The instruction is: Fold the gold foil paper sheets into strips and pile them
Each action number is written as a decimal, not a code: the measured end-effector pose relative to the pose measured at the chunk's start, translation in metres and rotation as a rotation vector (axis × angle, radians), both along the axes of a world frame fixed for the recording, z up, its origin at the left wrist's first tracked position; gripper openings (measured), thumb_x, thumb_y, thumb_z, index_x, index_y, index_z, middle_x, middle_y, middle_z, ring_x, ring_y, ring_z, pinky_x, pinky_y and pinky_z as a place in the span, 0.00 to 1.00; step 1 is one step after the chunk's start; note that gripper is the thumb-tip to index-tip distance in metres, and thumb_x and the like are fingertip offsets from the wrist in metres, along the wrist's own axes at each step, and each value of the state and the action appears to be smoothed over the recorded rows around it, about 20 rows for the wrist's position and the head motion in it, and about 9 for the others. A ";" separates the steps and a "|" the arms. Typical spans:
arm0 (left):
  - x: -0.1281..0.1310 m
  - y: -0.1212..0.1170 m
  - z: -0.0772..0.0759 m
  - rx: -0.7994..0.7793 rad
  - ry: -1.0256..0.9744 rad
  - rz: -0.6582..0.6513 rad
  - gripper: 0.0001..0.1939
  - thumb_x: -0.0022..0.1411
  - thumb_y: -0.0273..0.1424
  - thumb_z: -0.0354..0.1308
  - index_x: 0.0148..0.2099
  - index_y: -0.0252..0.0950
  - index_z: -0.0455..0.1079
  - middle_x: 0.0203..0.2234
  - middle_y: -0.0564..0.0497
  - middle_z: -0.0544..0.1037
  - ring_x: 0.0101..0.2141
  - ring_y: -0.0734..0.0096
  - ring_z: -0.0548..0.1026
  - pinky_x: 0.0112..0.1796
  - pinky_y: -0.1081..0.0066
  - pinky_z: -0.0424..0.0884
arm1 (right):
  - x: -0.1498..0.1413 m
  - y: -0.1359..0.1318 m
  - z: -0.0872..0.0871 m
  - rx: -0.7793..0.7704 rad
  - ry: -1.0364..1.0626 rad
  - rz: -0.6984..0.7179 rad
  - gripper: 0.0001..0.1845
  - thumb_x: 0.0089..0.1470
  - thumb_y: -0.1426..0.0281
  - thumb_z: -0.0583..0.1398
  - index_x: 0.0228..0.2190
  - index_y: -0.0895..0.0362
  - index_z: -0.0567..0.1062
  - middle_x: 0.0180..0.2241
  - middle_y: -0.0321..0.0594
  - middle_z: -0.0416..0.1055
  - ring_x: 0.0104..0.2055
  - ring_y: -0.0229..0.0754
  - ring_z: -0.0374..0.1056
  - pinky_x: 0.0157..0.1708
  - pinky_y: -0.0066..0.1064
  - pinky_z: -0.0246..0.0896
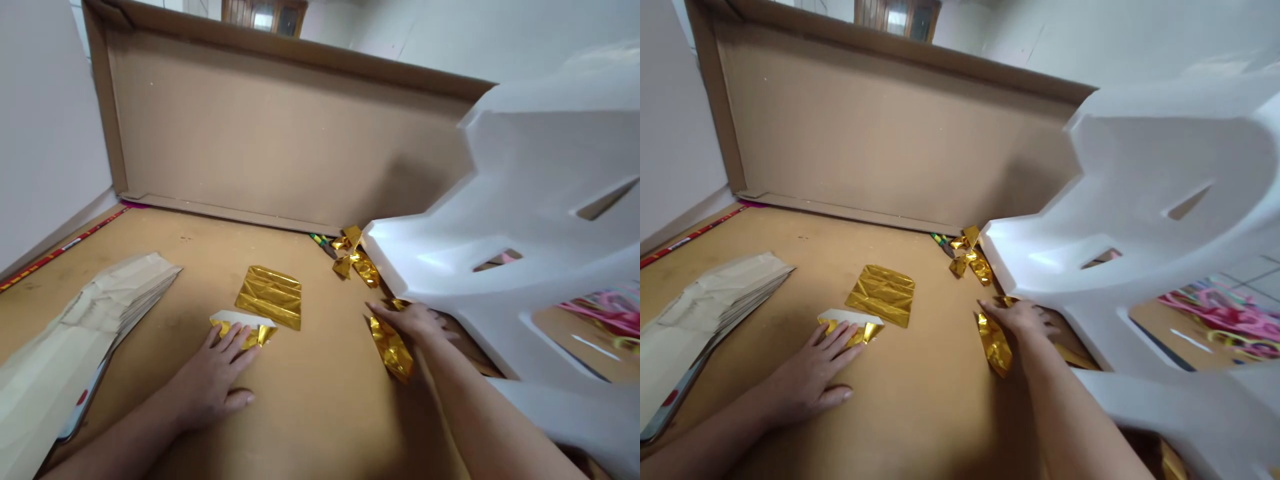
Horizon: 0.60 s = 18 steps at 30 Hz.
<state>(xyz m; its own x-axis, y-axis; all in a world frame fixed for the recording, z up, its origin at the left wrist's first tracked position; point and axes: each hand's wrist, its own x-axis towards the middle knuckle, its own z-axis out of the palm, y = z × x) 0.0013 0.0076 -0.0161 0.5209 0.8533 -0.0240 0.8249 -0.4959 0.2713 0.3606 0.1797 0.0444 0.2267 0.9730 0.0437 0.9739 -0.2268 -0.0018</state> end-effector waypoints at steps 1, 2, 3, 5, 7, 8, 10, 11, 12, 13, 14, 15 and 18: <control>0.000 0.000 0.000 0.008 0.001 0.003 0.32 0.62 0.41 0.49 0.65 0.40 0.47 0.63 0.42 0.47 0.62 0.53 0.44 0.58 0.47 0.42 | -0.006 -0.002 -0.003 -0.046 -0.013 -0.119 0.42 0.43 0.42 0.54 0.44 0.66 0.72 0.41 0.68 0.69 0.45 0.65 0.65 0.38 0.54 0.59; -0.001 0.000 -0.001 0.014 0.001 0.004 0.31 0.62 0.42 0.49 0.64 0.40 0.47 0.63 0.42 0.47 0.62 0.53 0.44 0.58 0.47 0.42 | -0.013 -0.005 -0.004 -0.080 -0.019 -0.175 0.40 0.42 0.43 0.56 0.45 0.63 0.71 0.43 0.65 0.70 0.46 0.64 0.65 0.39 0.53 0.60; -0.001 -0.001 0.000 0.015 0.001 0.003 0.31 0.62 0.42 0.49 0.64 0.40 0.48 0.63 0.42 0.47 0.62 0.53 0.44 0.58 0.47 0.43 | -0.019 -0.008 -0.004 -0.105 -0.012 -0.164 0.38 0.42 0.44 0.56 0.44 0.61 0.71 0.44 0.61 0.70 0.46 0.62 0.65 0.39 0.52 0.61; -0.002 -0.001 0.000 0.013 -0.001 0.002 0.31 0.62 0.42 0.48 0.64 0.40 0.48 0.63 0.42 0.47 0.62 0.53 0.44 0.58 0.48 0.43 | -0.027 -0.014 -0.001 -0.122 0.015 -0.082 0.31 0.47 0.47 0.54 0.42 0.58 0.73 0.43 0.54 0.72 0.45 0.57 0.67 0.39 0.46 0.63; -0.002 -0.001 0.002 0.006 -0.004 -0.002 0.30 0.63 0.42 0.47 0.64 0.40 0.48 0.63 0.42 0.46 0.62 0.53 0.44 0.58 0.48 0.43 | -0.032 -0.019 0.004 -0.111 0.028 -0.050 0.28 0.52 0.50 0.50 0.42 0.58 0.73 0.41 0.51 0.73 0.44 0.53 0.68 0.38 0.39 0.64; -0.002 -0.001 0.003 0.002 -0.005 -0.003 0.30 0.63 0.42 0.46 0.64 0.39 0.48 0.63 0.43 0.46 0.62 0.53 0.43 0.58 0.48 0.43 | -0.033 -0.020 0.007 -0.097 0.024 -0.056 0.27 0.54 0.52 0.48 0.43 0.59 0.72 0.41 0.52 0.73 0.44 0.52 0.68 0.38 0.38 0.64; -0.002 -0.001 0.006 -0.014 -0.002 0.000 0.30 0.63 0.42 0.46 0.64 0.39 0.48 0.63 0.43 0.45 0.62 0.53 0.43 0.58 0.47 0.43 | -0.036 -0.021 0.011 -0.067 0.005 -0.071 0.28 0.55 0.54 0.47 0.48 0.60 0.69 0.45 0.55 0.70 0.47 0.54 0.66 0.39 0.40 0.63; -0.002 -0.001 0.007 -0.026 0.002 0.003 0.30 0.63 0.42 0.46 0.64 0.38 0.48 0.63 0.42 0.45 0.62 0.53 0.43 0.58 0.47 0.43 | -0.038 -0.021 0.012 -0.056 -0.006 -0.072 0.29 0.55 0.54 0.47 0.51 0.59 0.66 0.48 0.55 0.68 0.50 0.56 0.64 0.41 0.42 0.62; -0.002 -0.002 0.009 -0.035 0.005 0.006 0.30 0.63 0.42 0.46 0.64 0.38 0.48 0.63 0.42 0.45 0.62 0.53 0.42 0.58 0.47 0.43 | -0.041 -0.020 0.013 -0.051 -0.014 -0.066 0.30 0.55 0.54 0.48 0.53 0.58 0.64 0.51 0.55 0.66 0.52 0.57 0.61 0.43 0.45 0.61; -0.002 -0.002 0.010 -0.042 0.007 0.009 0.30 0.63 0.42 0.46 0.65 0.38 0.47 0.63 0.42 0.44 0.62 0.53 0.42 0.58 0.48 0.43 | -0.044 -0.020 0.012 -0.052 -0.021 -0.056 0.30 0.54 0.54 0.49 0.54 0.56 0.63 0.53 0.55 0.63 0.55 0.58 0.59 0.45 0.47 0.59; -0.002 -0.002 0.011 -0.048 0.008 0.009 0.30 0.63 0.42 0.46 0.65 0.39 0.47 0.63 0.42 0.44 0.63 0.54 0.42 0.58 0.48 0.43 | -0.047 -0.020 0.012 -0.059 -0.024 -0.042 0.30 0.54 0.53 0.50 0.54 0.55 0.63 0.55 0.54 0.61 0.56 0.58 0.56 0.46 0.50 0.57; -0.002 -0.002 0.011 -0.052 0.008 0.007 0.30 0.63 0.42 0.46 0.65 0.39 0.47 0.63 0.42 0.44 0.63 0.54 0.42 0.58 0.48 0.43 | -0.050 -0.021 0.010 -0.074 -0.025 -0.025 0.30 0.54 0.53 0.50 0.54 0.54 0.63 0.56 0.54 0.59 0.57 0.58 0.55 0.47 0.52 0.56; -0.001 -0.002 0.010 -0.048 -0.002 0.001 0.31 0.63 0.43 0.46 0.65 0.40 0.46 0.63 0.43 0.44 0.63 0.55 0.42 0.58 0.49 0.43 | -0.057 -0.028 0.007 -0.140 -0.014 0.039 0.28 0.55 0.54 0.49 0.53 0.53 0.64 0.56 0.51 0.61 0.56 0.55 0.57 0.48 0.51 0.56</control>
